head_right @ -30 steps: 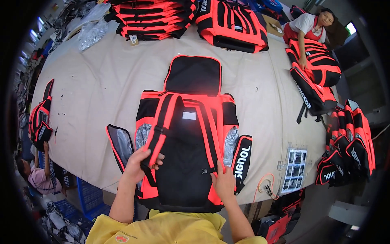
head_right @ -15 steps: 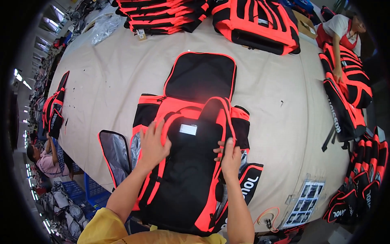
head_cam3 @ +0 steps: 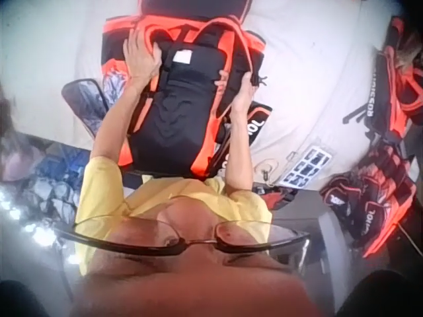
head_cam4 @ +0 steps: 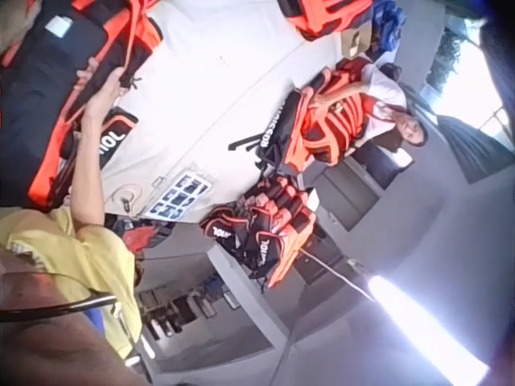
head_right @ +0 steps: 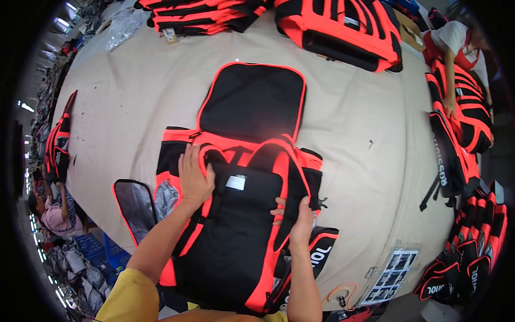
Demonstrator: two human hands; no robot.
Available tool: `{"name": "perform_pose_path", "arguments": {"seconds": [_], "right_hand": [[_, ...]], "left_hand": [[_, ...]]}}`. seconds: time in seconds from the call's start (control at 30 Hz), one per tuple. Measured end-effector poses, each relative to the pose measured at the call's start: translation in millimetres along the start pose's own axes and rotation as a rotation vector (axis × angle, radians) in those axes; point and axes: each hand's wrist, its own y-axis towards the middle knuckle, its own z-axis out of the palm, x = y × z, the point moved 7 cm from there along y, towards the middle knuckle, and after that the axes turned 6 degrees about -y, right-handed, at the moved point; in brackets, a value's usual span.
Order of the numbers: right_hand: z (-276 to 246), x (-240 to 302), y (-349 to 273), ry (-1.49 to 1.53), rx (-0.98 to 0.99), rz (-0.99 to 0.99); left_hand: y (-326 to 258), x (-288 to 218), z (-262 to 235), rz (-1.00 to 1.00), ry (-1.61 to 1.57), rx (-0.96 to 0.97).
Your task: The person is inspecting and sorting red and black Rossignol backpacks on a large table in a manufacturing facility.
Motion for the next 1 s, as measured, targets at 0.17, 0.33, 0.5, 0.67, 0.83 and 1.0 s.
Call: {"name": "perform_pose_path", "arguments": {"seconds": [0.17, 0.33, 0.5, 0.67, 0.83, 1.0], "right_hand": [[-2, -5, 0, 0.041, 0.035, 0.013], [-4, -9, -2, 0.025, 0.059, 0.014], [-9, -15, 1, 0.069, 0.084, 0.084], [-20, -8, 4, 0.136, 0.208, 0.07], [2, 0, -42, 0.362, 0.341, 0.133], [27, 14, -108, 0.313, 0.372, 0.109]], "left_hand": [[0, 0, -1, -0.005, -0.013, -0.008], [-5, 1, -1, -0.011, -0.028, -0.016], [-10, -1, -3, 0.019, -0.008, -0.067], [-4, -3, -2, -0.003, -0.071, -0.076], [-5, 12, -3, 0.017, -0.084, -0.13], [-16, 6, -42, -0.12, -0.494, 0.042]]}}
